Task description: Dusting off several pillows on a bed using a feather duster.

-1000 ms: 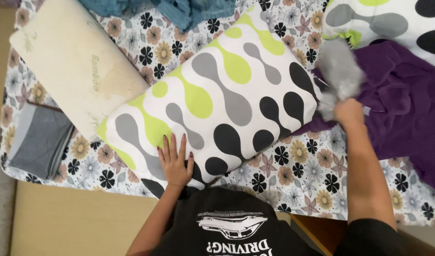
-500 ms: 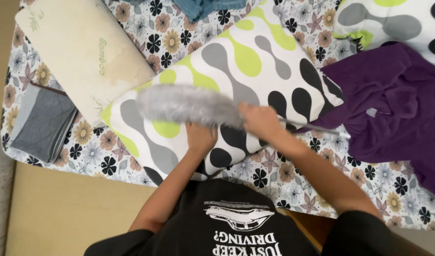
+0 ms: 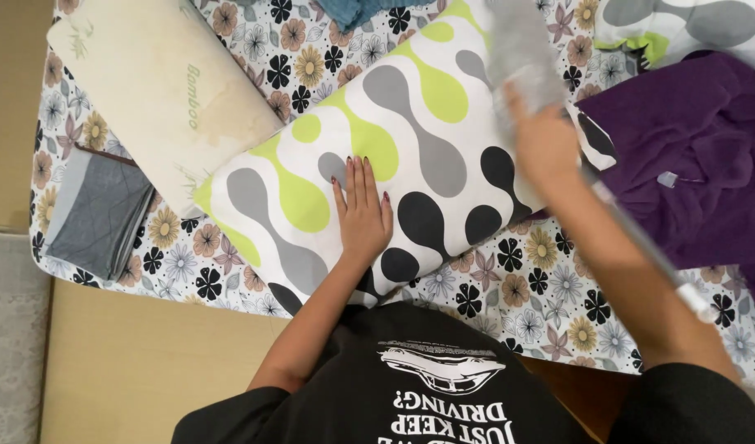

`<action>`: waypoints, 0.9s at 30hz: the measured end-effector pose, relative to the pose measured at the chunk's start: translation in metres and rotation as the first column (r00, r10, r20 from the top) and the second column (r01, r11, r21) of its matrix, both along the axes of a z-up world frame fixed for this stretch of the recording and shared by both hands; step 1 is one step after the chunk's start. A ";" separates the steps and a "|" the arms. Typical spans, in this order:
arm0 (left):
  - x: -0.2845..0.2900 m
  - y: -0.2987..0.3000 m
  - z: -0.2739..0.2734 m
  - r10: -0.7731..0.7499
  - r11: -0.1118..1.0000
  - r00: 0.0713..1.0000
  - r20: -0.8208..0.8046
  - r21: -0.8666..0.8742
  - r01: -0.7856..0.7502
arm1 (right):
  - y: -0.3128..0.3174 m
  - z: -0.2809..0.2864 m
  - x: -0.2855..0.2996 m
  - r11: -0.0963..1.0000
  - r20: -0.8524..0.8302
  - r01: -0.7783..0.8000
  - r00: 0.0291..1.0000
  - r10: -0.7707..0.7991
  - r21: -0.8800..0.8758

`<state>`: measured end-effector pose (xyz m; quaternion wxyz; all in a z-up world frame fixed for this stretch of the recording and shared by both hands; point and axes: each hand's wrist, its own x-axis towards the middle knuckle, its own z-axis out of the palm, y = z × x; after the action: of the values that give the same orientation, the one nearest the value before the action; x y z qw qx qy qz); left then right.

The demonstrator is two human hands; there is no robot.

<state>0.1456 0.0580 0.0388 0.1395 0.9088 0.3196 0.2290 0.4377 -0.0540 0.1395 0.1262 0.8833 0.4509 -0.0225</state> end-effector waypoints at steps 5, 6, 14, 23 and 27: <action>-0.006 0.000 0.003 -0.010 1.000 0.999 0.039 -0.026 0.011 | -0.021 -0.010 -0.107 0.936 -0.017 -0.257 0.963 0.268 0.239; -0.008 0.000 0.004 -0.017 0.999 0.999 0.035 -0.042 0.019 | -0.029 -0.017 -0.120 0.916 -0.165 -0.248 0.936 0.310 0.316; -0.068 -0.005 -0.004 -0.118 0.991 0.993 0.011 -0.057 0.118 | -0.143 -0.103 0.020 0.901 -0.179 0.336 0.938 -0.296 0.273; -0.171 -0.024 -0.030 0.312 0.940 0.921 -0.236 -0.065 -0.335 | -0.127 -0.106 -0.181 0.825 -0.165 -0.053 0.971 0.174 0.563; -0.219 -0.039 -0.096 0.499 0.774 0.854 -0.144 -0.369 -0.514 | -0.149 -0.179 -0.303 0.691 -0.442 -0.564 0.531 0.723 0.453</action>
<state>-0.0730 0.0186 -0.0574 0.2465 0.7461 0.5942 0.1718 0.1343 -0.2032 -0.0398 -0.1359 0.6061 0.7606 -0.1890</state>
